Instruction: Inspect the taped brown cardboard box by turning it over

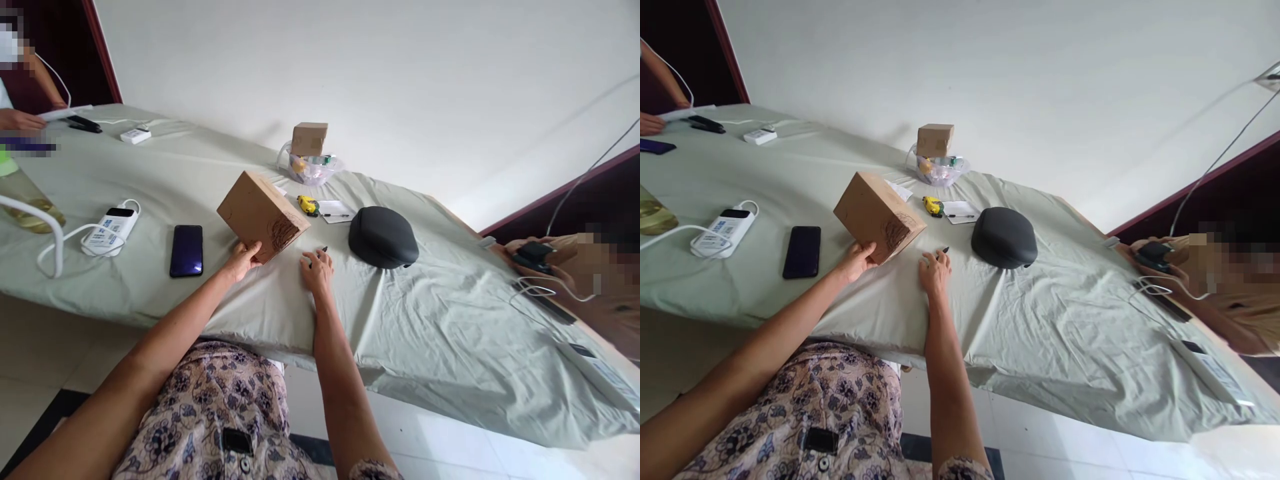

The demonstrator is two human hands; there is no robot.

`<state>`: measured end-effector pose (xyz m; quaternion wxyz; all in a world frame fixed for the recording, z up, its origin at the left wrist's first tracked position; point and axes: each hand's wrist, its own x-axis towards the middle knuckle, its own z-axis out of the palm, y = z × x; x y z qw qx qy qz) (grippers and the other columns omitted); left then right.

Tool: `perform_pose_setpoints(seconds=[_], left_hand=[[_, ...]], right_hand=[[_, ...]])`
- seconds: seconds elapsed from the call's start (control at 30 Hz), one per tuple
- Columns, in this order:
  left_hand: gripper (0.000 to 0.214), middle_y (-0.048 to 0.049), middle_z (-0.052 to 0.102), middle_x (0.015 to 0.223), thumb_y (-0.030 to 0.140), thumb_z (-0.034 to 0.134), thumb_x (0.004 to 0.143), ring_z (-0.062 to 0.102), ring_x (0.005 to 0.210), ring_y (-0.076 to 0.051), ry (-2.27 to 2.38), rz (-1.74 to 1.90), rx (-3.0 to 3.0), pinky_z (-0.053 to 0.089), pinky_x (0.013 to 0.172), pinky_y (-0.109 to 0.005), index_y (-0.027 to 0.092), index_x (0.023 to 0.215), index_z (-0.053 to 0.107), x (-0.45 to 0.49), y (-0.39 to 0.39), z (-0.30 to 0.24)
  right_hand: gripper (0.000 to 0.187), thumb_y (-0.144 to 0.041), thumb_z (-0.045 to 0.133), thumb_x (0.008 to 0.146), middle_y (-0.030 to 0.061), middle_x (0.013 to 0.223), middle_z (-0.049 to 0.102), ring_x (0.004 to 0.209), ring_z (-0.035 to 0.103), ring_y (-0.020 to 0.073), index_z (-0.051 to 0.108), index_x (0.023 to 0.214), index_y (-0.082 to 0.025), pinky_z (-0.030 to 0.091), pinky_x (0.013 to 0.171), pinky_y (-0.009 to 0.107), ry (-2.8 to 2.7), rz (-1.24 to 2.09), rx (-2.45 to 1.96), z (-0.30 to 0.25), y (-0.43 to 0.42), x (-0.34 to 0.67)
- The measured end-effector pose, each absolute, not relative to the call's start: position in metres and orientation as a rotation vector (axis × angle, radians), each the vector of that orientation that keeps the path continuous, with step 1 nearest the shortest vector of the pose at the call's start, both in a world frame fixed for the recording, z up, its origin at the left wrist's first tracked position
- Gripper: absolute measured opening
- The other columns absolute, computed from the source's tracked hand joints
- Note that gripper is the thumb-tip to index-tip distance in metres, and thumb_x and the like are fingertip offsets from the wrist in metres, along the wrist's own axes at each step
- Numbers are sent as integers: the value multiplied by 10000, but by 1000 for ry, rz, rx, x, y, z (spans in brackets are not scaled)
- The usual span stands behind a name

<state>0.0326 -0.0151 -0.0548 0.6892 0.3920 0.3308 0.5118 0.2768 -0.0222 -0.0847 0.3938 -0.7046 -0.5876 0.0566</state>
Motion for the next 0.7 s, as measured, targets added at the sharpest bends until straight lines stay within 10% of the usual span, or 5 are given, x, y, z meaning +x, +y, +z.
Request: perform_pose_setpoints(seconds=[0.33,0.7], left_hand=[[460,-167,759,851,564,701,874,755,744,-242,896,529,1028,578,549,-281,110,933,659,23,-27,-41],[516,-100,751,878,678,703,762,712,645,-177,718,1070,1287,478,480,-226,169,788,628,17,-33,-16]], right_hand=[[314,-169,525,835,158,1343,613,1327,479,347,770,1031,-193,367,1121,608,-1285,69,-1957,-98,-19,311],[687,-720,440,933,171,1291,661,1119,662,276,560,1373,-206,551,937,449,-1397,319,-1280,-73,-25,260]])
